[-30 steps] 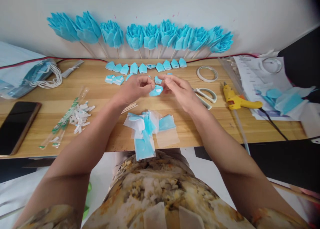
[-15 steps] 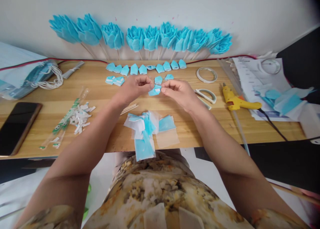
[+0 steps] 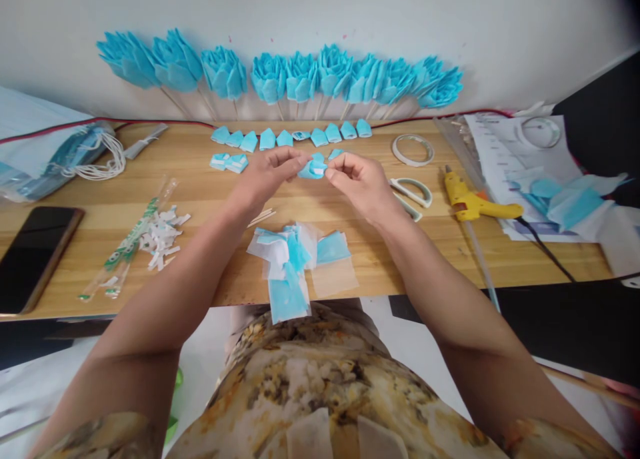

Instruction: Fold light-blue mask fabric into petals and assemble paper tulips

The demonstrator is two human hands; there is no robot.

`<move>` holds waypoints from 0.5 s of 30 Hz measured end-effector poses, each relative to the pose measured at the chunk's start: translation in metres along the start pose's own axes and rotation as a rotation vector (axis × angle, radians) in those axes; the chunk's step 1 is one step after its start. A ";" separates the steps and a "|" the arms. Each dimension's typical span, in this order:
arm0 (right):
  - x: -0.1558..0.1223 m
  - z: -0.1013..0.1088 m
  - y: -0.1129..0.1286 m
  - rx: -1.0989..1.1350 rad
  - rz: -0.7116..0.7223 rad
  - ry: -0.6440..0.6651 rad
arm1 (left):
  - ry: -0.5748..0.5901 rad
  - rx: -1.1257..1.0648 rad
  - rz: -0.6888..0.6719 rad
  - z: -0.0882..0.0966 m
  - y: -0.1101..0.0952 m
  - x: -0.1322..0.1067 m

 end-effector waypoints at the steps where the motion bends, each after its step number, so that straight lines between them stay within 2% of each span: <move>1: 0.000 0.000 0.000 0.002 0.002 -0.006 | -0.011 -0.012 0.001 0.000 0.001 0.001; 9: 0.000 -0.001 0.000 0.026 0.008 -0.048 | -0.127 -0.131 0.012 0.003 0.005 0.007; 13: 0.001 0.001 -0.005 0.029 0.015 -0.101 | -0.286 -0.066 -0.065 0.005 -0.008 0.000; 15: 0.001 0.002 -0.008 0.021 0.024 -0.116 | -0.310 0.022 -0.127 0.001 -0.017 -0.006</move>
Point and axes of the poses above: each hand's wrist, its own x-axis towards the middle knuckle, its own z-axis out of the back of the hand, y = z × x, the point moved 2 cm from there along x, towards the middle knuckle, and after that the axes turned 9 degrees about x, right-handed, at the moved point
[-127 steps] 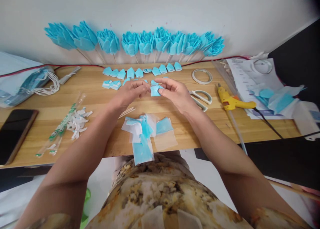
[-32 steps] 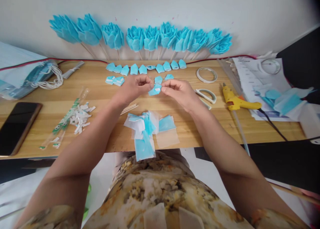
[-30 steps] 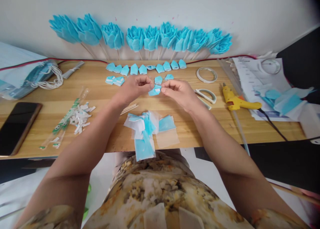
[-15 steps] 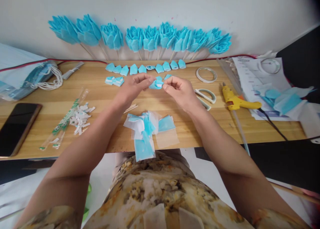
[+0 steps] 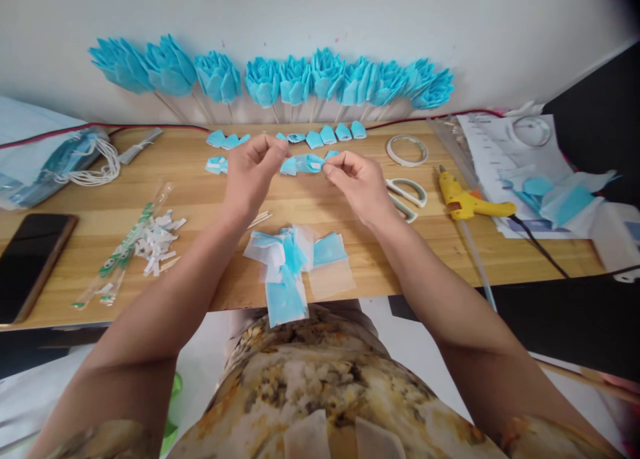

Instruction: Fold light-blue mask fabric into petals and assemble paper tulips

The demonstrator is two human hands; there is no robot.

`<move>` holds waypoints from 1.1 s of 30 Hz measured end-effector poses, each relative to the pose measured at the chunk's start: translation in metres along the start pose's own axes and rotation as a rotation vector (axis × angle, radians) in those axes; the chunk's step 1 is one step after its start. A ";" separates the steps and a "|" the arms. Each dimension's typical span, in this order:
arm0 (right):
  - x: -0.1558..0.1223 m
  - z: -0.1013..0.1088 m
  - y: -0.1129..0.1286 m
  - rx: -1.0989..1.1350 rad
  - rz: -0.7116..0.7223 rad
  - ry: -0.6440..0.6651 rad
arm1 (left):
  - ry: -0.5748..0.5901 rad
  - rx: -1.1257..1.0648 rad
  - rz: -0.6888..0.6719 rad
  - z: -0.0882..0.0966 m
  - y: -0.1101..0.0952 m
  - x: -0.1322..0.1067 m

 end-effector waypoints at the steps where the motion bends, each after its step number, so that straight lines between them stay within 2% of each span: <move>1: 0.000 0.000 -0.001 -0.003 0.004 -0.007 | 0.016 0.038 -0.031 -0.002 -0.005 -0.004; 4: 0.000 0.001 -0.003 -0.008 0.013 -0.025 | 0.098 0.145 -0.081 -0.011 -0.015 -0.016; 7: -0.001 -0.001 -0.001 -0.011 0.026 -0.036 | 0.145 0.227 -0.080 -0.018 -0.015 -0.023; 22: -0.011 -0.012 0.020 -0.060 0.084 -0.048 | 0.082 0.291 -0.032 -0.018 -0.012 -0.022; 33: -0.012 -0.013 0.020 -0.095 0.097 -0.041 | 0.041 0.317 -0.028 -0.017 -0.012 -0.021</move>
Point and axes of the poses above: each hand's wrist, its own x-axis towards the middle knuckle, its own z-axis out of the back of the hand, y = z × x, the point moved 2 cm from there along x, towards the middle knuckle, and after that the axes turned 9 degrees about x, right-handed, at the moved point
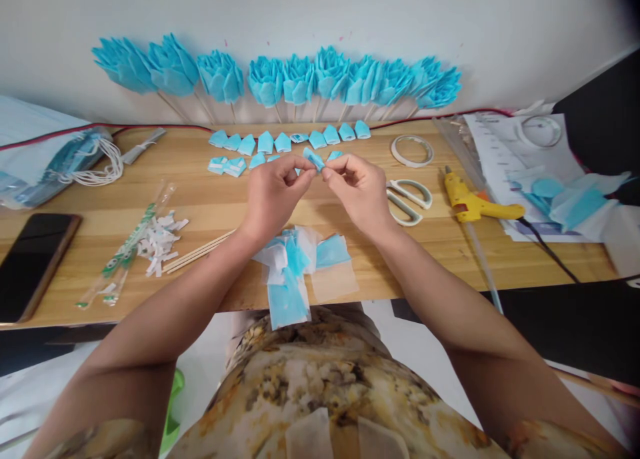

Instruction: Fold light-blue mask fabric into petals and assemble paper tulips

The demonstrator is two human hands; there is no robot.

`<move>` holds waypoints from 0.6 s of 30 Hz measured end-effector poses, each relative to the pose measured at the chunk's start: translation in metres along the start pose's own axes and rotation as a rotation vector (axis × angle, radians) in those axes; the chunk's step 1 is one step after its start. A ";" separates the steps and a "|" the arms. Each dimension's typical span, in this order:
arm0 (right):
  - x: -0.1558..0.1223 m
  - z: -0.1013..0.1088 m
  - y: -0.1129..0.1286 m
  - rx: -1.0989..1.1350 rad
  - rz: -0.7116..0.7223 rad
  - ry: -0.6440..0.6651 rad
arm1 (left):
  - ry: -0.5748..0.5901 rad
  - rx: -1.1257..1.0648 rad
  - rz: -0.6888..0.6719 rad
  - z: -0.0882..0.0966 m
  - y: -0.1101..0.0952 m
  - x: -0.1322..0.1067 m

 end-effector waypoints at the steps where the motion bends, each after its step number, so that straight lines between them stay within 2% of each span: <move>1: 0.000 0.000 0.000 -0.002 -0.002 0.004 | -0.002 0.003 0.001 0.000 0.000 0.000; 18: 0.000 -0.001 0.000 -0.032 -0.009 0.013 | -0.002 0.022 -0.002 0.000 0.000 0.000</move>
Point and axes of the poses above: each hand's wrist, its own x-axis towards the middle knuckle, its own z-axis out of the back of the hand, y = z × x, the point moved 2 cm from there along x, towards the middle knuckle, and after that the axes turned 9 degrees about x, right-handed, at the moved point
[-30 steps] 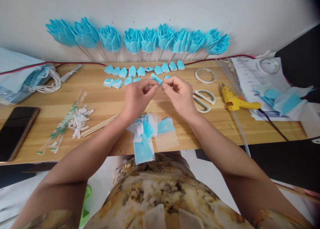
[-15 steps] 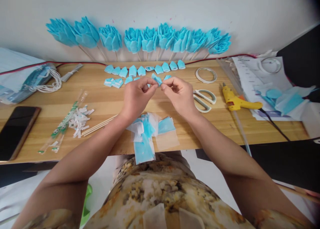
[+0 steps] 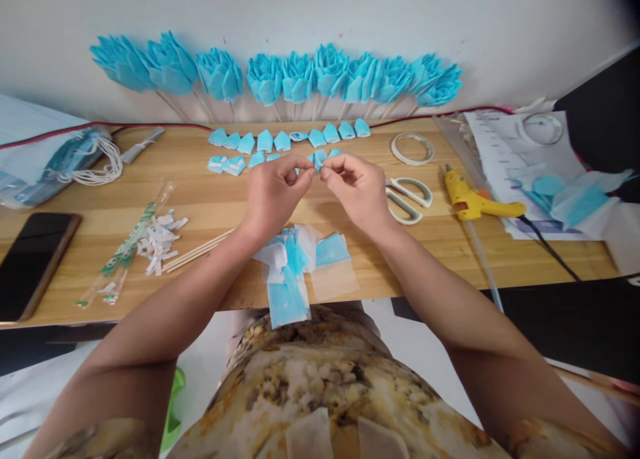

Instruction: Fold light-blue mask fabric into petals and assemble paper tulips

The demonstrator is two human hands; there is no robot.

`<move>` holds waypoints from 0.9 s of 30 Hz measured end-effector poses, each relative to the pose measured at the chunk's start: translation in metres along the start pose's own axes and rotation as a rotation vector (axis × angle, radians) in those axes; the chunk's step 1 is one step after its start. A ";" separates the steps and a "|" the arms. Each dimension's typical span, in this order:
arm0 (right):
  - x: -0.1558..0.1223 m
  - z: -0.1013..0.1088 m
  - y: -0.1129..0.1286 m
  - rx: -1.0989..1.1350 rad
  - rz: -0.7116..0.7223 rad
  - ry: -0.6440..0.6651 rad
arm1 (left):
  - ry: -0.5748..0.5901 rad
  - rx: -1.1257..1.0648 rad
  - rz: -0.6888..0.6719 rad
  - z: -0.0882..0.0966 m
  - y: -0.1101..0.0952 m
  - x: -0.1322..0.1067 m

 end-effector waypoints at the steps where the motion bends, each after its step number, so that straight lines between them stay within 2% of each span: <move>1: 0.000 0.000 0.000 -0.002 -0.001 0.003 | 0.003 -0.003 0.002 0.000 0.000 0.000; 27: 0.000 -0.001 -0.001 0.010 0.033 0.023 | -0.002 0.042 -0.043 -0.001 0.000 0.001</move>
Point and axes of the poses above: each hand's wrist, its own x-axis towards the middle knuckle, its own z-axis out of the back of the hand, y = z × x, the point moved 2 cm from there along x, towards the middle knuckle, and after that the axes turned 9 degrees about x, right-handed, at the moved point
